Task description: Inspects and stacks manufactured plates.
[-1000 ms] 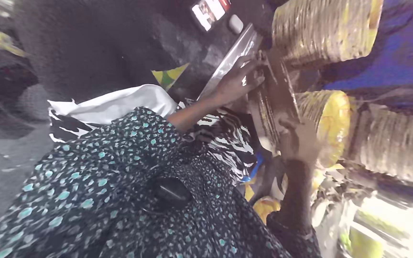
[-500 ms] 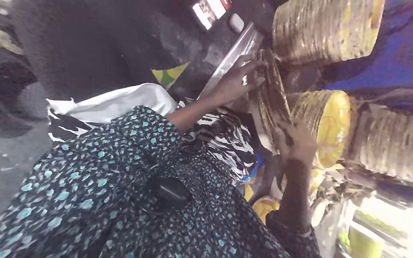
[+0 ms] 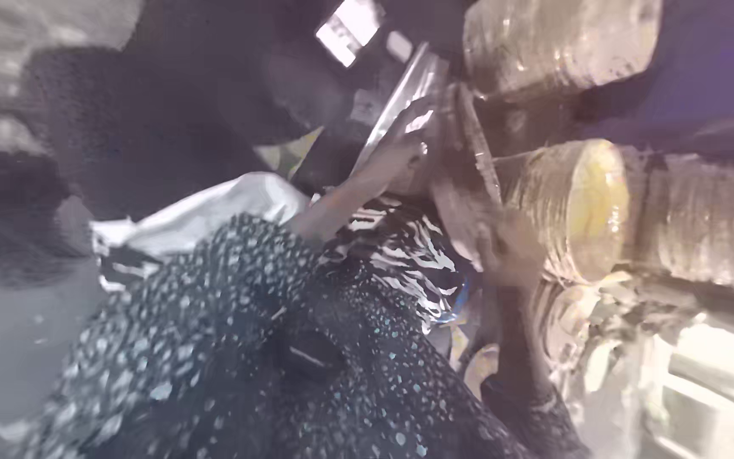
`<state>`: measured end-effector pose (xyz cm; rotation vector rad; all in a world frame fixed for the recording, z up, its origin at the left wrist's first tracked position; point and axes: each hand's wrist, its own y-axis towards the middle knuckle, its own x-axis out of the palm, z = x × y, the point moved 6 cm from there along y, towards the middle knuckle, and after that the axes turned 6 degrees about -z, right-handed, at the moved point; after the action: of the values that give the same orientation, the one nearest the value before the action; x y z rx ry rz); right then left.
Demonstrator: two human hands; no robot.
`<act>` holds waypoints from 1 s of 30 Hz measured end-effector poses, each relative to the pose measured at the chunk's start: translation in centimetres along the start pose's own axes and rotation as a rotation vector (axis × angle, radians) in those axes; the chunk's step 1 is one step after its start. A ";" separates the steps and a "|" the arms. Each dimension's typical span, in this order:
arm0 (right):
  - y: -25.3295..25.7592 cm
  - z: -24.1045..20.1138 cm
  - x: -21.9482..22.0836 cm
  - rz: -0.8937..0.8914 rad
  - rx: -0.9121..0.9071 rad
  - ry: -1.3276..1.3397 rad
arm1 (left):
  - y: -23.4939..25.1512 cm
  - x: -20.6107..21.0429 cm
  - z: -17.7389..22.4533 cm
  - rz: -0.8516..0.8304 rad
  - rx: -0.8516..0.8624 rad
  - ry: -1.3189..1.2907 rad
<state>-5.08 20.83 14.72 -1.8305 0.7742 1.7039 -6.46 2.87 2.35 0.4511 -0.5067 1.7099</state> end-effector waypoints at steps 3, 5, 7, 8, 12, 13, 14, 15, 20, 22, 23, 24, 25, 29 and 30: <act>-1.0 -2.4 4.1 -0.480 0.210 0.146 | -0.5 0.0 -1.3 0.068 -0.221 -0.055; -3.0 -3.9 6.7 -0.612 -0.056 0.224 | -0.9 -0.7 -2.0 0.041 -0.218 0.156; -4.0 -4.0 7.5 -0.703 -0.185 0.367 | -0.6 -1.3 -2.7 0.064 -0.219 0.352; -4.0 -2.9 6.6 -0.673 -0.142 0.444 | -0.6 -1.1 -2.4 0.067 -0.215 0.439; -0.8 10.7 -1.1 -0.052 0.479 0.270 | 0.3 -1.0 0.2 0.070 -0.155 0.644; -0.2 15.0 -2.0 -0.021 0.568 0.153 | 0.3 -1.5 0.1 0.029 -0.115 0.649; 0.1 18.6 -2.0 -0.052 0.634 0.090 | 0.4 -1.7 0.1 0.000 -0.090 0.658; 0.0 21.1 -1.6 -0.095 0.683 0.072 | 0.3 -1.6 0.2 -0.012 -0.079 0.675; -0.5 23.4 -2.8 -0.020 0.873 0.109 | -0.5 -1.4 0.7 0.093 -0.177 0.641; -1.2 23.6 -3.8 0.060 0.879 0.107 | 0.0 -1.3 0.5 0.037 -0.091 0.623; -1.5 23.5 -4.2 0.109 0.849 0.116 | 0.2 -1.2 0.6 0.017 -0.063 0.623; -1.9 23.1 -4.8 0.186 0.798 0.133 | 0.3 -1.1 0.7 0.006 -0.034 0.629; -2.4 22.0 -5.5 0.264 0.754 0.135 | 0.3 -1.0 0.8 -0.001 -0.006 0.634; -3.3 11.5 -4.6 0.363 0.683 0.310 | 0.1 -1.3 1.2 0.061 -0.083 0.600; -3.7 8.2 -2.4 0.138 0.594 0.421 | 0.0 -1.9 0.6 0.103 -0.114 0.510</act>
<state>-8.34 29.36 16.47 -1.7328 1.4283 0.9947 -6.05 1.04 1.78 -0.1006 -0.2543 1.8011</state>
